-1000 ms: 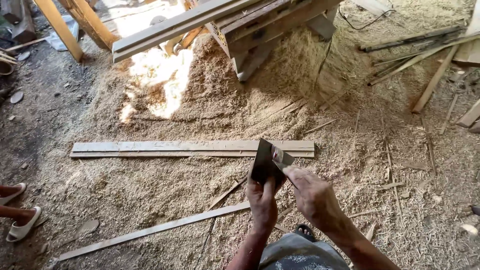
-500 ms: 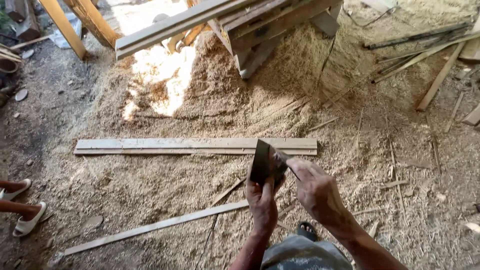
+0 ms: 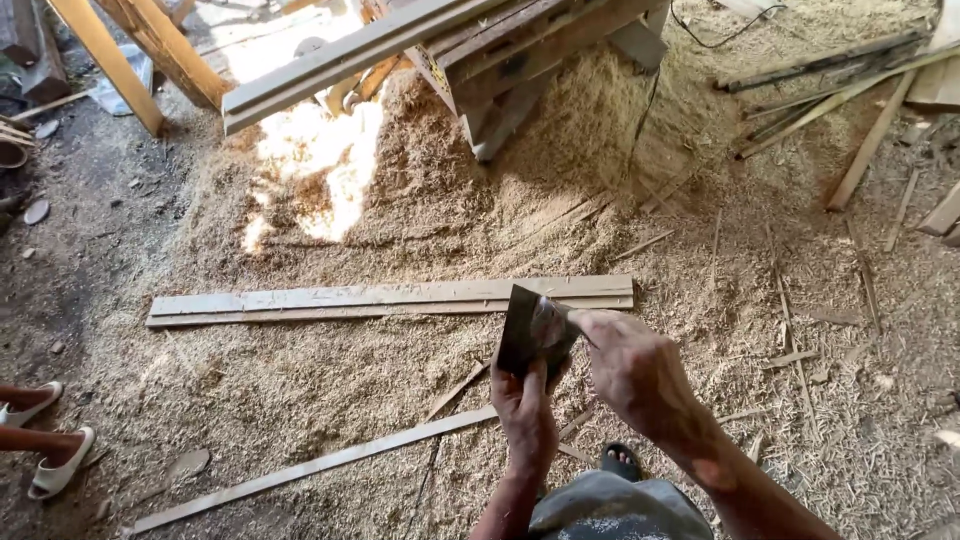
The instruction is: Applying wood filler to a wooden frame and smoothing it out with sandpaper.
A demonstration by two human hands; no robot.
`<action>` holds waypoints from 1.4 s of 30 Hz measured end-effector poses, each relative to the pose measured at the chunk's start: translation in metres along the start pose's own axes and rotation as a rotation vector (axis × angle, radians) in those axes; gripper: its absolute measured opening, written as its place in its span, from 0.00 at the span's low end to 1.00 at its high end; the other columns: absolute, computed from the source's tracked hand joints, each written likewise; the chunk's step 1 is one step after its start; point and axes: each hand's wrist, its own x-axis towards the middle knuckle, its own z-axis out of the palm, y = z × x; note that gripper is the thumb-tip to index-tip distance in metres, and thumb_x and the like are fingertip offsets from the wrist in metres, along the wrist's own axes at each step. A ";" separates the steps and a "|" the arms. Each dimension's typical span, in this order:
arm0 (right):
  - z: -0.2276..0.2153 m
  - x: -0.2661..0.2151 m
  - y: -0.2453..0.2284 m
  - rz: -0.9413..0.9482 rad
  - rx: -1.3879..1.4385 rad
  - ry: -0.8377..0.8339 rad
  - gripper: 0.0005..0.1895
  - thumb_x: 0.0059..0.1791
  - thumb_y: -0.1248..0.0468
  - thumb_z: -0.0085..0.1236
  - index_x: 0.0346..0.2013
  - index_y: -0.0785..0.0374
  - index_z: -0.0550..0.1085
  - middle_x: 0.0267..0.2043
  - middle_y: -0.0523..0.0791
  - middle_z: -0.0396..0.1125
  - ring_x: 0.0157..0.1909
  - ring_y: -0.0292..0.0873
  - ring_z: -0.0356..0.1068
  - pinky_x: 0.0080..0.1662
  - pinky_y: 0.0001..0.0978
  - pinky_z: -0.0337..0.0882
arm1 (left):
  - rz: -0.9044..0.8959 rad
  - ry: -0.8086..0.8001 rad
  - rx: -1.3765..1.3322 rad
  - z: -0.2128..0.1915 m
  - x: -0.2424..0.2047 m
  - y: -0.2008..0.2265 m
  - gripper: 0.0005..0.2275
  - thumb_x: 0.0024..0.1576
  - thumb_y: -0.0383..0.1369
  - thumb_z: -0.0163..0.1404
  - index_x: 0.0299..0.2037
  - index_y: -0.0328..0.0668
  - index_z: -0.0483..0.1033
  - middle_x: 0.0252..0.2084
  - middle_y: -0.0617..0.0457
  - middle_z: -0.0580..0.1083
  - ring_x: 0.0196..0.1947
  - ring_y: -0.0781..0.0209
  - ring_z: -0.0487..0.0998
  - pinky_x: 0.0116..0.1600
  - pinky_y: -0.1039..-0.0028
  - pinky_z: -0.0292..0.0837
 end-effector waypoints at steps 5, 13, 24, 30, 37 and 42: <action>-0.002 0.006 0.006 0.025 -0.038 -0.032 0.14 0.54 0.72 0.47 0.51 0.70 0.77 0.39 0.54 0.76 0.26 0.37 0.67 0.21 0.22 0.67 | 0.000 0.029 0.021 -0.005 0.006 -0.012 0.17 0.61 0.20 0.44 0.61 0.34 0.66 0.56 0.39 0.74 0.55 0.49 0.79 0.59 0.58 0.82; -0.017 0.003 0.011 0.208 0.015 -0.197 0.13 0.53 0.67 0.56 0.51 0.62 0.81 0.35 0.48 0.78 0.21 0.39 0.68 0.19 0.27 0.67 | -0.040 0.021 -0.031 -0.002 0.008 -0.004 0.16 0.60 0.22 0.46 0.59 0.34 0.65 0.55 0.41 0.73 0.52 0.48 0.80 0.52 0.58 0.85; -0.014 -0.042 0.044 0.300 0.706 -0.003 0.11 0.53 0.70 0.56 0.49 0.58 0.79 0.57 0.47 0.74 0.67 0.46 0.71 0.70 0.39 0.69 | -0.307 0.040 -0.421 0.009 -0.002 0.009 0.20 0.59 0.23 0.51 0.62 0.38 0.67 0.58 0.44 0.74 0.55 0.50 0.79 0.53 0.55 0.84; 0.001 -0.037 0.055 0.266 0.676 0.041 0.13 0.54 0.73 0.52 0.51 0.60 0.78 0.58 0.48 0.73 0.66 0.47 0.71 0.71 0.39 0.70 | -0.320 -0.097 -0.465 0.010 -0.005 0.014 0.19 0.64 0.22 0.50 0.65 0.35 0.65 0.59 0.42 0.73 0.57 0.49 0.78 0.58 0.53 0.82; -0.011 -0.036 0.054 0.552 1.001 0.112 0.09 0.53 0.71 0.56 0.46 0.62 0.80 0.54 0.50 0.76 0.60 0.46 0.75 0.63 0.40 0.76 | -0.232 -0.062 -0.410 0.006 0.021 0.014 0.18 0.62 0.21 0.49 0.63 0.36 0.65 0.56 0.41 0.75 0.51 0.48 0.81 0.55 0.55 0.83; 0.012 -0.042 0.051 0.361 1.002 0.159 0.08 0.54 0.70 0.56 0.44 0.59 0.81 0.53 0.48 0.76 0.61 0.47 0.75 0.64 0.42 0.76 | -0.263 -0.063 -0.411 0.009 0.021 0.009 0.18 0.62 0.21 0.48 0.63 0.36 0.66 0.56 0.41 0.75 0.53 0.48 0.80 0.55 0.54 0.83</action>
